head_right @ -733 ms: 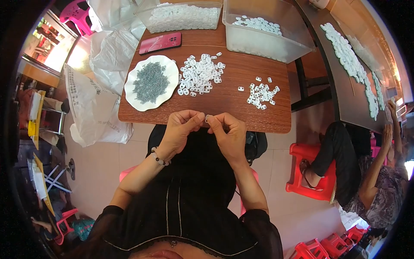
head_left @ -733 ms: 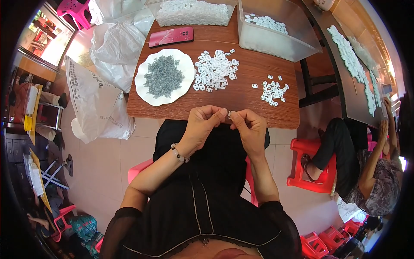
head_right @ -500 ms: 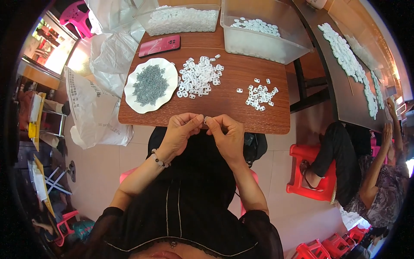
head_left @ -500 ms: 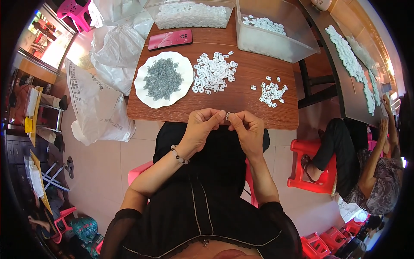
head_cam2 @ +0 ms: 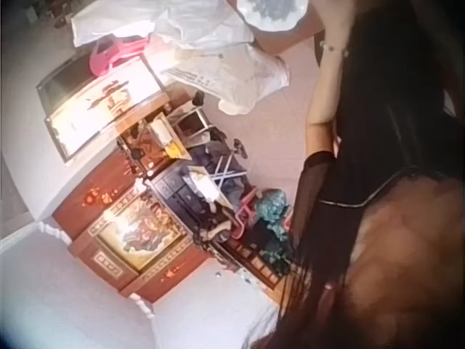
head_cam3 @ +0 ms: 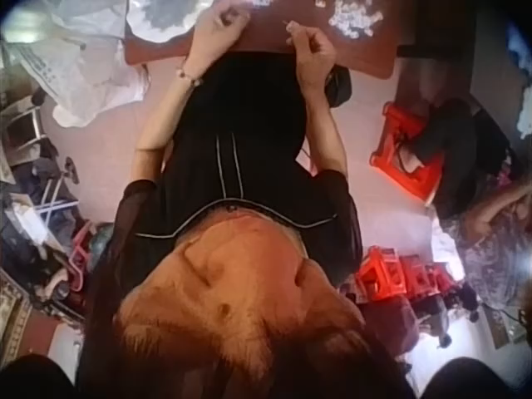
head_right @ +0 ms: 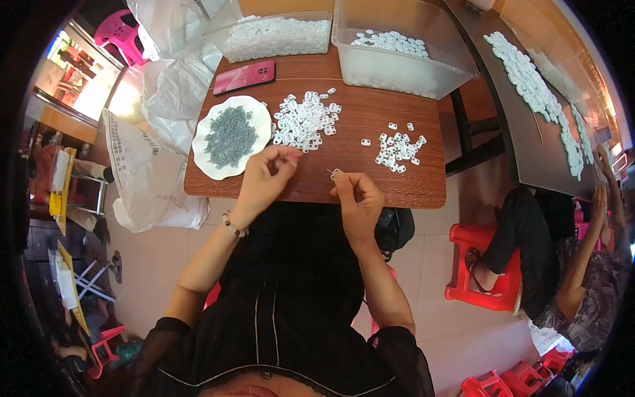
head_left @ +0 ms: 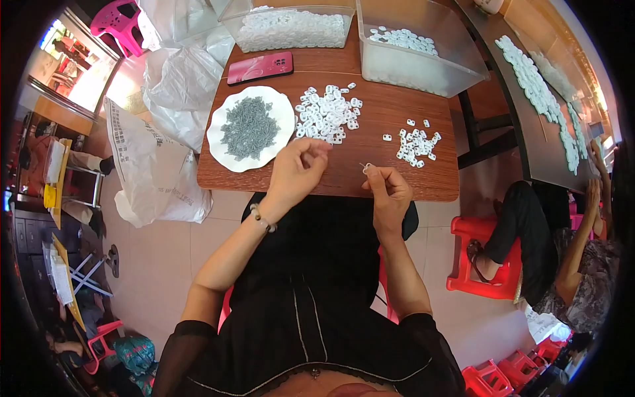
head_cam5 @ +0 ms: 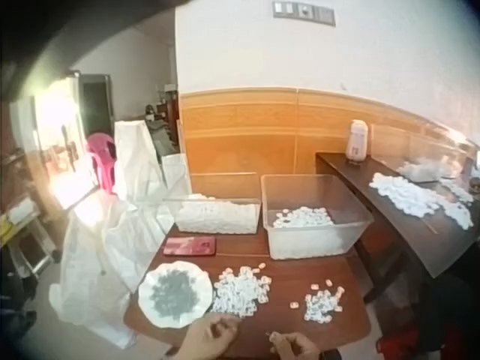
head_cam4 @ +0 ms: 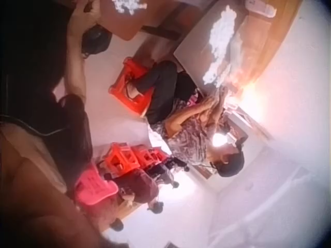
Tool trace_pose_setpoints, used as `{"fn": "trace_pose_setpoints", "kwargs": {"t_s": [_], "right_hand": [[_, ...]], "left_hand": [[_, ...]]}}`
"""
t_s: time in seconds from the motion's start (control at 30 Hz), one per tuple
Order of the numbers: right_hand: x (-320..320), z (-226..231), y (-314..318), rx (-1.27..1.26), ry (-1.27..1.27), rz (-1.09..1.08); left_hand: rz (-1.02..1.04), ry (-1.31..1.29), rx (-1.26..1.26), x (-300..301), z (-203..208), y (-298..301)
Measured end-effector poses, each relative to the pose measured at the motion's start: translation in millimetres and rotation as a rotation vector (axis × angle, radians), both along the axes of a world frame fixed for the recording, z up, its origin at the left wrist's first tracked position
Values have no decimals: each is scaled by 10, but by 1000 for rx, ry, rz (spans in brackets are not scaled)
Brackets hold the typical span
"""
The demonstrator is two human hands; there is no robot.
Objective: Inserting small metal pins into plastic ring-like components to assemble them.
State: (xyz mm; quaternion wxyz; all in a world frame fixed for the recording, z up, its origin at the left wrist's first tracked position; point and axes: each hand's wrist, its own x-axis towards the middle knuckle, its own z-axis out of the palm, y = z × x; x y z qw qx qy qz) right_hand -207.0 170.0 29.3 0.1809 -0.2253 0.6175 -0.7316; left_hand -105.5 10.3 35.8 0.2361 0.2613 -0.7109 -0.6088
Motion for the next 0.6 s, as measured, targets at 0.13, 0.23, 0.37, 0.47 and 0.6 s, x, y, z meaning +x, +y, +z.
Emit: {"fn": "trace_pose_setpoints", "kwargs": {"t_s": [0.13,0.23,0.37,0.47,0.6], "right_hand": [[-52,-41,10,-45,29,-45],[-90,-50,11,-85,27,-62],[-137,-19,39,-95,62,-102],[-147,-12,55,-95,43,-109],[-133,-5,54,-69,43,-80]], "left_hand": [[32,-172,-588,-255,89,-177],[-3,-220,-699,-414,80,-287],[-58,-213,-865,-554,68,-308],[-81,-283,-943,-635,45,-282],[-55,-313,-948,-713,14,-322]]}}
